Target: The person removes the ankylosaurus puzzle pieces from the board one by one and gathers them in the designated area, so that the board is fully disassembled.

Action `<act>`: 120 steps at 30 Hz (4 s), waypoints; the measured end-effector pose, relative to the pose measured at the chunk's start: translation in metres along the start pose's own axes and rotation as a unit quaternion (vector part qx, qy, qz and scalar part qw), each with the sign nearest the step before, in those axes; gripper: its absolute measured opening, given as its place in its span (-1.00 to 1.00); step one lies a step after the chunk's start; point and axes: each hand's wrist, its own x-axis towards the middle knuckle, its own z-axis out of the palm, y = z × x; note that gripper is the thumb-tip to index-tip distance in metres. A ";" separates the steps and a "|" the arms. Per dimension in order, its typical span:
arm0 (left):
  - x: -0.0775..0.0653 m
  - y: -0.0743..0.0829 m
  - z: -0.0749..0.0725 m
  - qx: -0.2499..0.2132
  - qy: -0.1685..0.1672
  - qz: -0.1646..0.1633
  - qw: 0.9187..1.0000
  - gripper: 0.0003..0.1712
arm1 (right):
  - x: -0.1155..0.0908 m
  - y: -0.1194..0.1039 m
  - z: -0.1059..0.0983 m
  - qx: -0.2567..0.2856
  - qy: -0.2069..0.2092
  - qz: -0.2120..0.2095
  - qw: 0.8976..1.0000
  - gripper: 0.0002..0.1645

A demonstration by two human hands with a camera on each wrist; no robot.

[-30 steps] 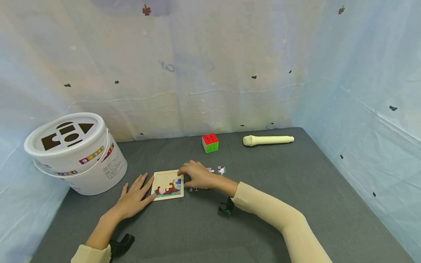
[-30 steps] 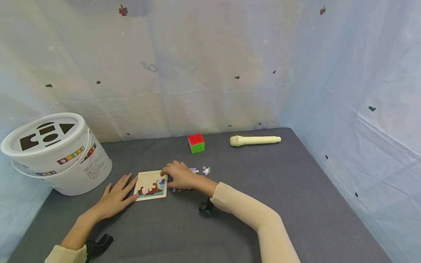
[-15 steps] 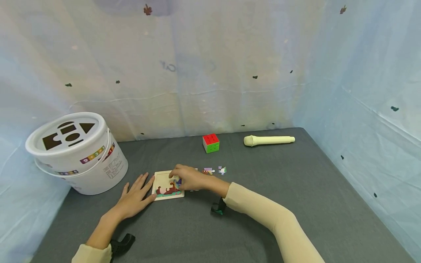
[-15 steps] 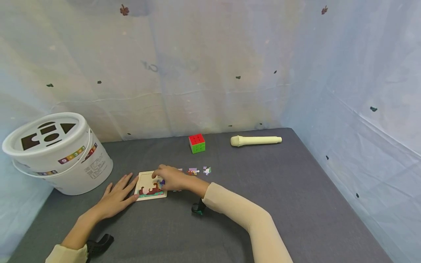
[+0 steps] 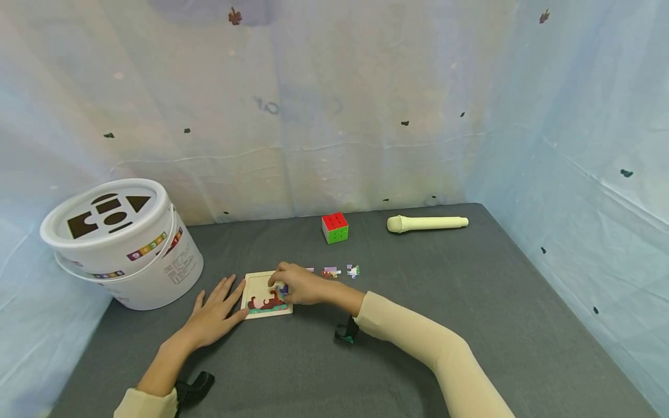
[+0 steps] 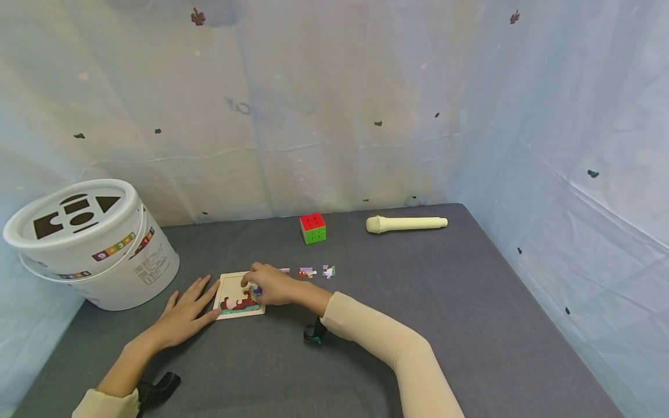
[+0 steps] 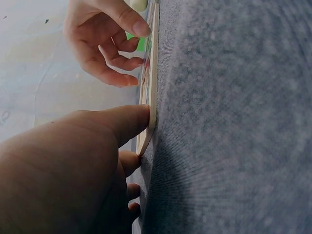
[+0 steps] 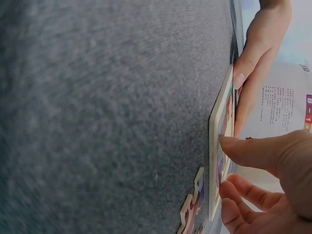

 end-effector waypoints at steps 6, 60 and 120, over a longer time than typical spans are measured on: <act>0.001 0.003 -0.004 0.009 -0.026 -0.021 0.999 -0.10 | -0.001 -0.002 0.000 -0.016 0.004 -0.003 1.000 -0.53; 0.001 0.007 -0.006 0.021 -0.022 -0.018 0.999 -0.12 | -0.004 -0.002 0.001 -0.033 0.041 0.000 0.999 -0.59; 0.000 0.006 -0.005 0.006 -0.025 -0.020 0.999 -0.11 | -0.139 0.082 -0.039 0.140 0.041 0.031 0.989 -0.81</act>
